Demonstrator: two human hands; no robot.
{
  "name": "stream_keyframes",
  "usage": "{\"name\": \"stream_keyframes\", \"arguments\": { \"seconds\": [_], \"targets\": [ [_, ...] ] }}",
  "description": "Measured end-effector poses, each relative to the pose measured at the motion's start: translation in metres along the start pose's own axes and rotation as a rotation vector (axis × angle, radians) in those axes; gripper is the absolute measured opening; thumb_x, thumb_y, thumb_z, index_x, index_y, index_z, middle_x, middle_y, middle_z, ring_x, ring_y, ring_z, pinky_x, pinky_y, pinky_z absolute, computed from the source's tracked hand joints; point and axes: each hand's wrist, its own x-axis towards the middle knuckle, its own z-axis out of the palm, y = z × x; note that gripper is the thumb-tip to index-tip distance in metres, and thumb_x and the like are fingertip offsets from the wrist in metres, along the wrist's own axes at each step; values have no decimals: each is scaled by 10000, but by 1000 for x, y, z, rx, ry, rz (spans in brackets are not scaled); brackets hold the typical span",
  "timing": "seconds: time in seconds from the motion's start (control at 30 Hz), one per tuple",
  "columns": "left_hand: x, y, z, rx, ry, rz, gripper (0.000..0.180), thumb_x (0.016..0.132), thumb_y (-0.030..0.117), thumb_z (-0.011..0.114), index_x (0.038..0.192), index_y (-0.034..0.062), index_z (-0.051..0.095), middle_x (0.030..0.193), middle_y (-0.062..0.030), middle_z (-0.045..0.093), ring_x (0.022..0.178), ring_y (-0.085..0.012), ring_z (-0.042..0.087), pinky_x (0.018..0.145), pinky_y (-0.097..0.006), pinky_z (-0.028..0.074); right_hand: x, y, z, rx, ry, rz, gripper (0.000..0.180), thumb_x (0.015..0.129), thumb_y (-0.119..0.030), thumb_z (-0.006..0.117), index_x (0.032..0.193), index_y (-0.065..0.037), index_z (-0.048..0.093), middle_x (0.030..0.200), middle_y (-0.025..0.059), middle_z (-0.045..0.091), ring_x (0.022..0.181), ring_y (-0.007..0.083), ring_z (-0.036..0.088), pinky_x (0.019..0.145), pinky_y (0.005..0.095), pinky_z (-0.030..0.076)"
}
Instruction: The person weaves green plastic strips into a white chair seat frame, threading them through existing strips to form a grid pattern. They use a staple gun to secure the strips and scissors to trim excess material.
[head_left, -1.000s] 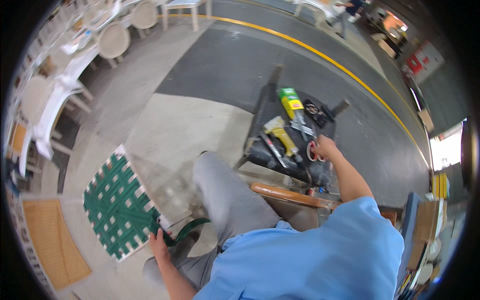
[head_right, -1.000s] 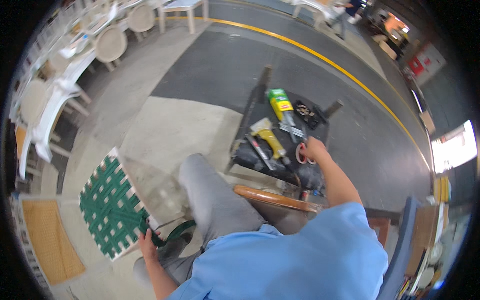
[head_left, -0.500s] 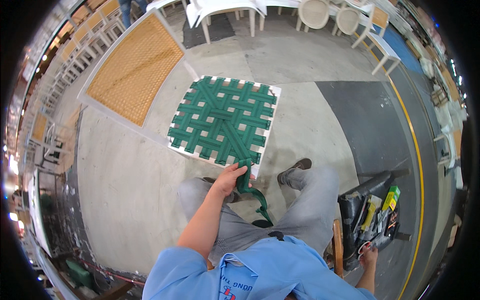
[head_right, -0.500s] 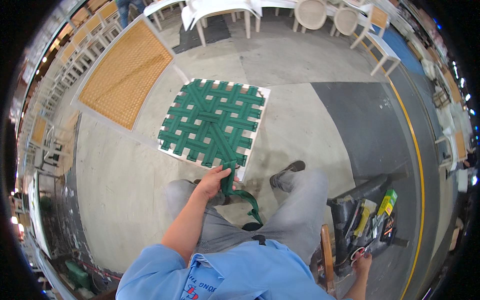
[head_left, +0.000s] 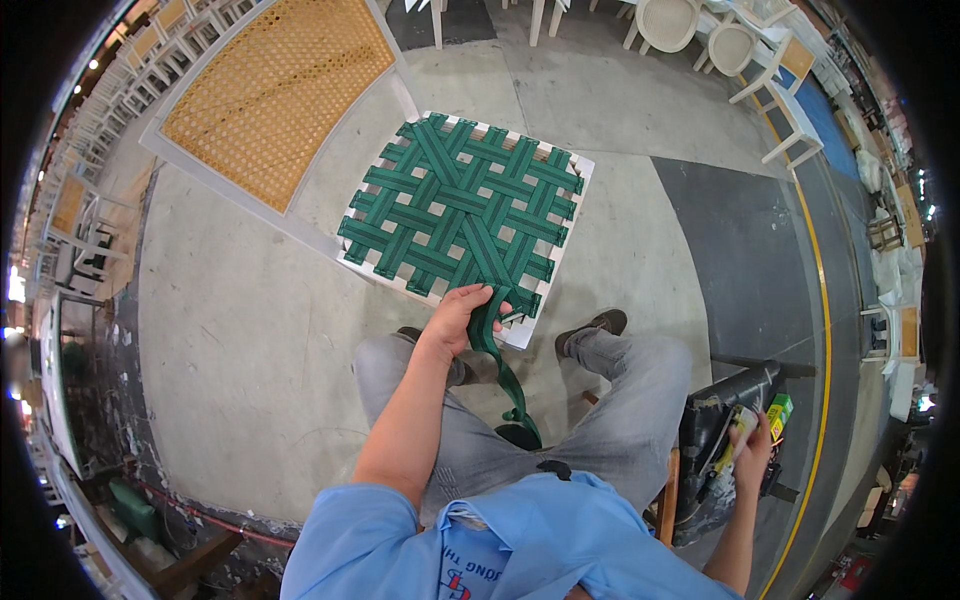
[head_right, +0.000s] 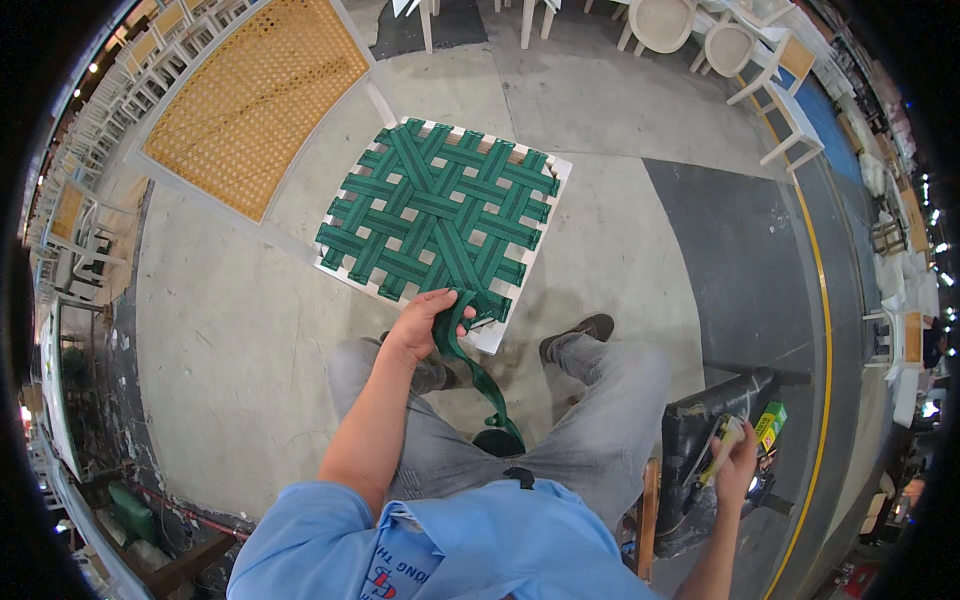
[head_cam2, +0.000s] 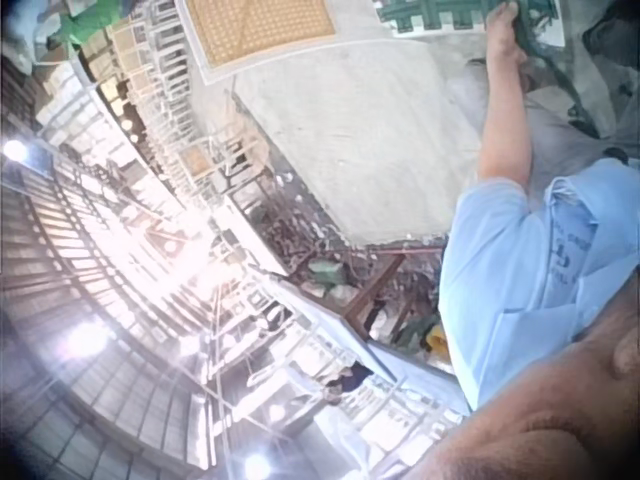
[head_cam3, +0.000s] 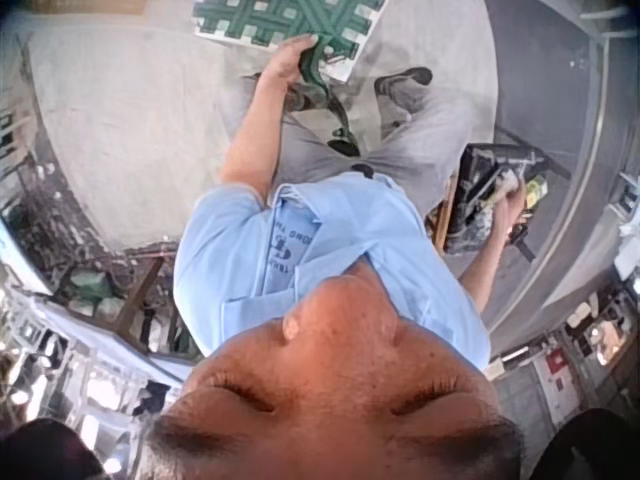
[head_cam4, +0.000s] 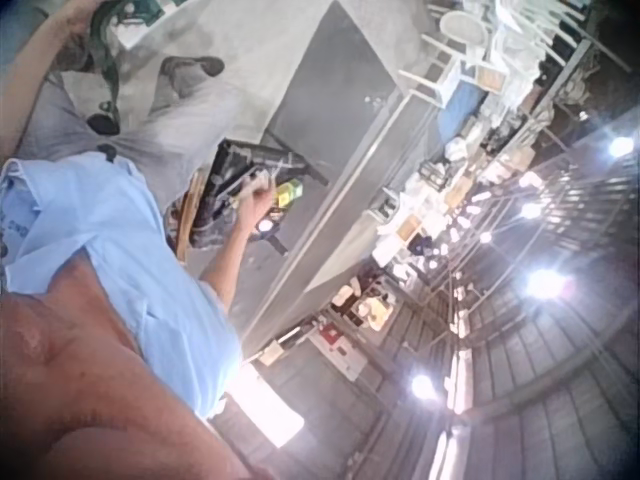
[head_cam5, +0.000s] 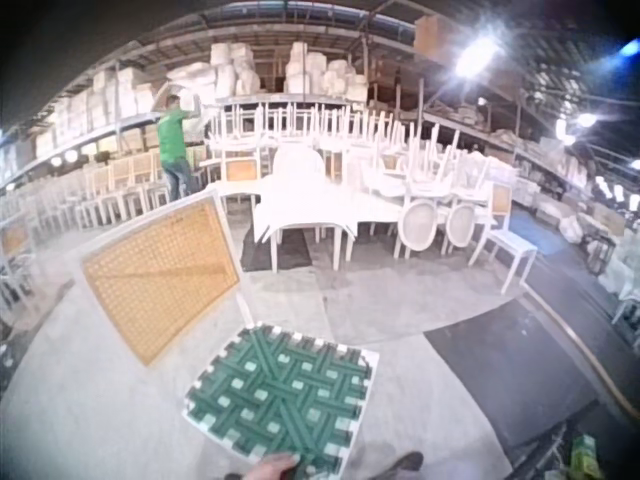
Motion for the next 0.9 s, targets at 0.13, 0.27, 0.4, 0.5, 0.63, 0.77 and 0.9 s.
{"name": "stream_keyframes", "arguments": {
  "seconds": [0.13, 0.27, 0.4, 0.5, 0.63, 0.77, 0.9],
  "targets": [
    [1, 3, 2, 31, -4, 7, 201, 1035, 172, 600, 1076, -15, 662, 873, -141, 750, 605, -198, 676, 573, -301, 576, 52, -98, 133, -502, -505, -630, 610, 786, -221, 876, 1309, -77, 597, 1142, 99, 699, 1008, 272, 699, 883, 383, 548],
    [2, 4, 5, 74, 57, -11, 195, 1037, 173, 598, 1043, -12, 659, 841, -136, 745, 599, -188, 676, 568, -292, 573, 83, -164, 255, -693, -752, -1024, 521, 787, -430, 844, 1200, -187, 639, 1006, 92, 673, 991, 326, 662, 873, 464, 478],
    [2, 7, 4, 98, 25, -15, 189, 1035, 179, 601, 1031, -1, 658, 829, -128, 741, 598, -184, 673, 565, -291, 569, 114, -189, 322, -852, -962, -1239, 467, 806, -407, 821, 1187, -218, 628, 1001, 56, 636, 1020, 261, 648, 877, 418, 433],
    [3, 10, 3, 101, -3, -40, 182, 1030, 174, 605, 1040, 1, 660, 825, -122, 736, 600, -185, 670, 569, -298, 565, 126, -191, 346, -828, -1085, -1357, 456, 808, -374, 811, 1194, -232, 614, 1025, 35, 618, 1033, 238, 638, 871, 409, 421],
    [3, 14, 3, 62, -43, -75, 171, 1025, 154, 610, 1052, -4, 669, 819, -130, 736, 604, -200, 673, 571, -308, 566, 130, -194, 369, -864, -1164, -1465, 452, 808, -344, 806, 1200, -242, 605, 1062, 24, 614, 1041, 227, 636, 878, 418, 422],
    [-1, 15, 4, 52, -72, -57, 165, 1014, 137, 626, 1077, -7, 677, 815, -137, 734, 612, -214, 678, 573, -319, 569, 131, -196, 375, -1017, -1220, -1474, 403, 823, -318, 789, 1174, -249, 604, 1064, 27, 611, 1045, 222, 639, 881, 437, 438],
    [-7, 14, 7, 101, -83, -69, 164, 1014, 139, 631, 1078, -4, 677, 806, -131, 734, 604, -211, 682, 569, -322, 574, 121, -193, 375, -842, -1171, -1503, 408, 819, -339, 782, 1169, -241, 596, 1010, 64, 640, 962, 291, 674, 819, 483, 508]
  ]
}}
